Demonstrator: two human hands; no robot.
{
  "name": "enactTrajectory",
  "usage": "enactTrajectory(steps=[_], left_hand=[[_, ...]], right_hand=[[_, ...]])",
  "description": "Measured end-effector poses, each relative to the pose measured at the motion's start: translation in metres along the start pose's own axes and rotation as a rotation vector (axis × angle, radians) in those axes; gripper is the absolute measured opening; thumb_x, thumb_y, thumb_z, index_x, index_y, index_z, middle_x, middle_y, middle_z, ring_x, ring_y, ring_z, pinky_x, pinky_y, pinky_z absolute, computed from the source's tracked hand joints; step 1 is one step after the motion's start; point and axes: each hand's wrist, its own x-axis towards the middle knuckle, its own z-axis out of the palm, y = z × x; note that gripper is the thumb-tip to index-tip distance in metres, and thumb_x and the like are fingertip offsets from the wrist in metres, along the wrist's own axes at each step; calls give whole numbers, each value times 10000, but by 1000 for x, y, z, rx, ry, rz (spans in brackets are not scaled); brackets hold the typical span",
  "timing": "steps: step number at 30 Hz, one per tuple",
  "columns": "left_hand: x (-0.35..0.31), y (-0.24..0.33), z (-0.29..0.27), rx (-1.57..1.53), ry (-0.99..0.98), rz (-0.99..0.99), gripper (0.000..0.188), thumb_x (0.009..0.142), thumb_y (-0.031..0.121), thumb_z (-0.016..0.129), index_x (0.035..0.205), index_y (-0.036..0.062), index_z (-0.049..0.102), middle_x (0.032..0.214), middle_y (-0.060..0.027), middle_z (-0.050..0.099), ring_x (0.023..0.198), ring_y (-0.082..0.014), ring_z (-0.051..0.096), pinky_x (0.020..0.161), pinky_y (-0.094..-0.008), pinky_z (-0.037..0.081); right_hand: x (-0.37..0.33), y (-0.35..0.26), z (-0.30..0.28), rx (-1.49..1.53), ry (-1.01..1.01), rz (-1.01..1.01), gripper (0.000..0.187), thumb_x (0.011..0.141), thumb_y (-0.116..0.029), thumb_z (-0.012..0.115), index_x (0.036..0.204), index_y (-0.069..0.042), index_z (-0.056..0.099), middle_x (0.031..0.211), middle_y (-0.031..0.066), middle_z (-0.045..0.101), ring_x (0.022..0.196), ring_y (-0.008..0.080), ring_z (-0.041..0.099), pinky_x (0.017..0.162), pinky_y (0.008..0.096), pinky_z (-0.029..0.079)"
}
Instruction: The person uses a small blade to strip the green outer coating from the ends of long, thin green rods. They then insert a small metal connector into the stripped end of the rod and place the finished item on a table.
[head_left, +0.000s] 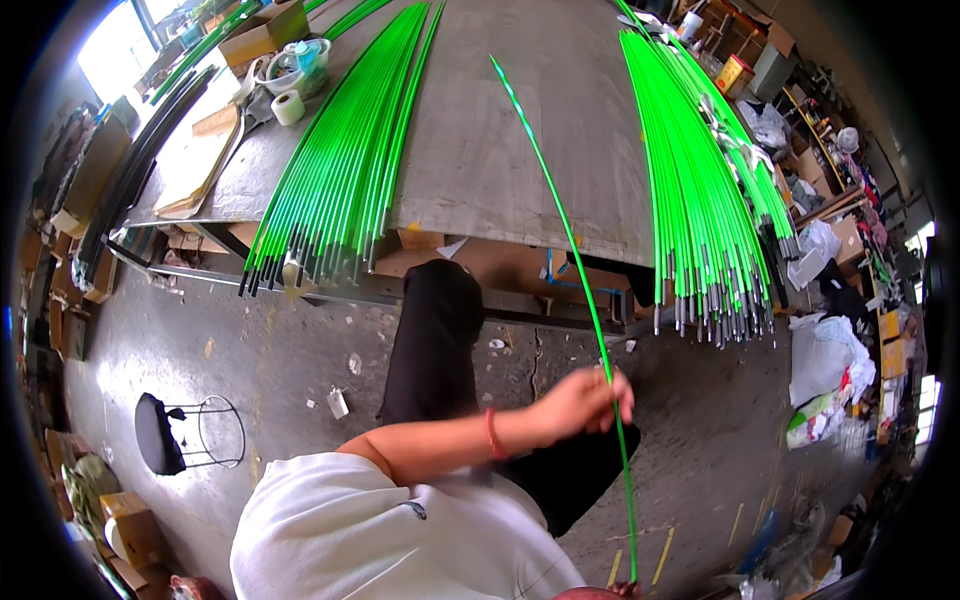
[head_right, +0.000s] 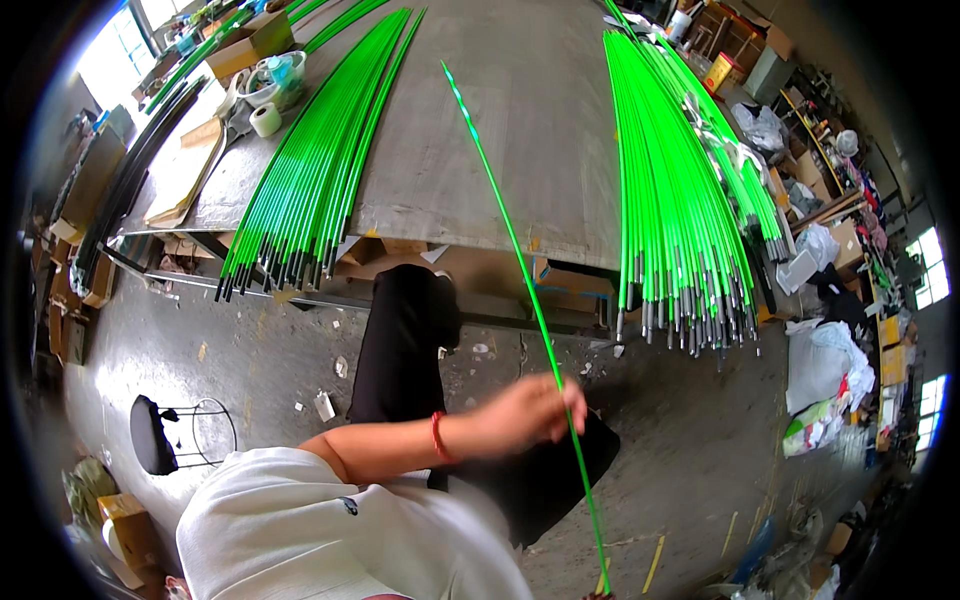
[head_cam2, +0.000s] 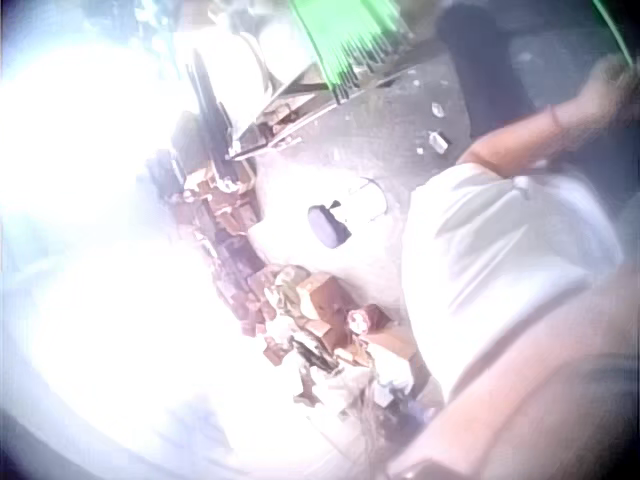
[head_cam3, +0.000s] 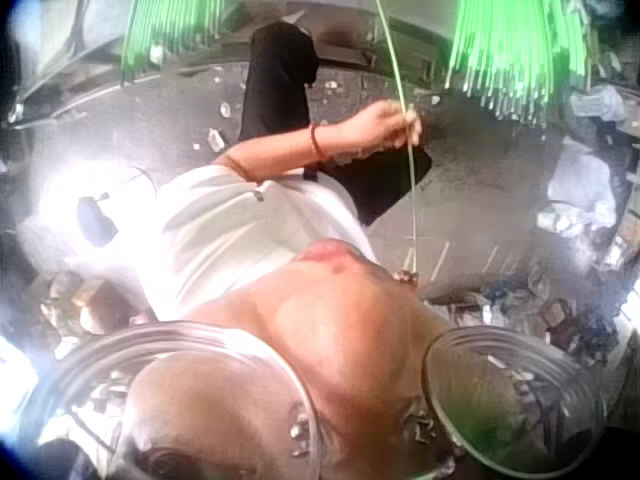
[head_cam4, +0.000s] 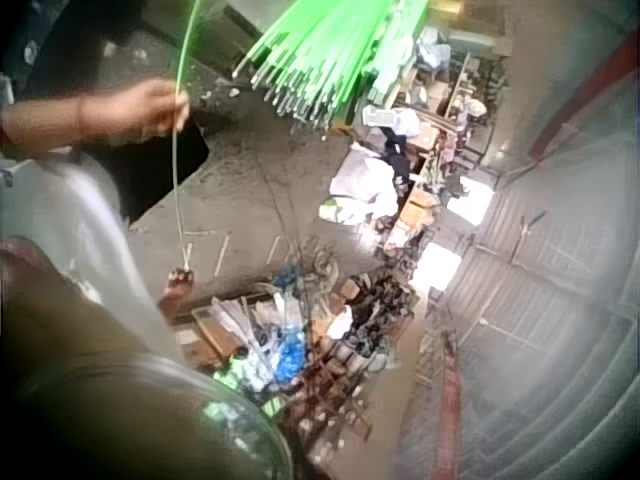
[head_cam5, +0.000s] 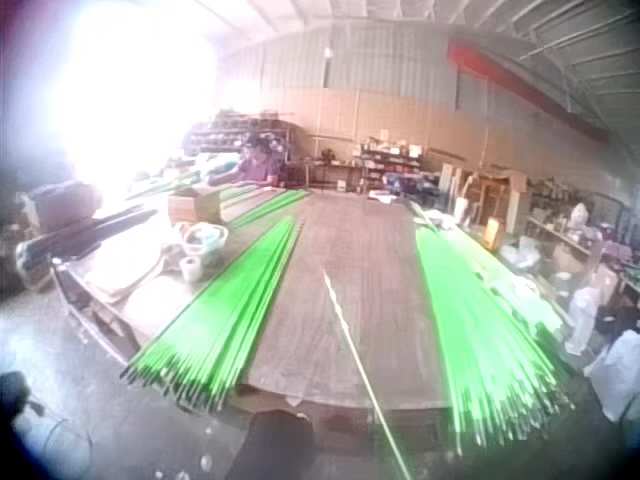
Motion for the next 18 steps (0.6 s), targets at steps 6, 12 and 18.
enactTrajectory(steps=[6,12,18], left_hand=[[-66,-89,50,-180,-399,-241,336,1038,305,384,989,41,587,918,-25,621,781,-92,610,710,-247,525],[-78,-94,54,-177,-585,-304,313,1035,258,403,1069,5,583,1030,-32,593,910,-103,600,808,-269,523],[-68,-74,49,5,-546,-315,305,1037,251,391,1066,12,580,957,-42,611,852,-110,621,814,-284,532]], right_hand=[[-11,36,27,-257,528,24,301,855,-432,628,837,-134,593,890,53,583,826,226,522,684,402,415],[-8,46,44,-338,623,49,274,897,-407,578,815,-146,561,766,14,505,696,177,466,590,356,380],[-14,49,43,-362,718,44,266,938,-382,528,792,-159,528,642,-26,427,566,129,409,495,310,344]])
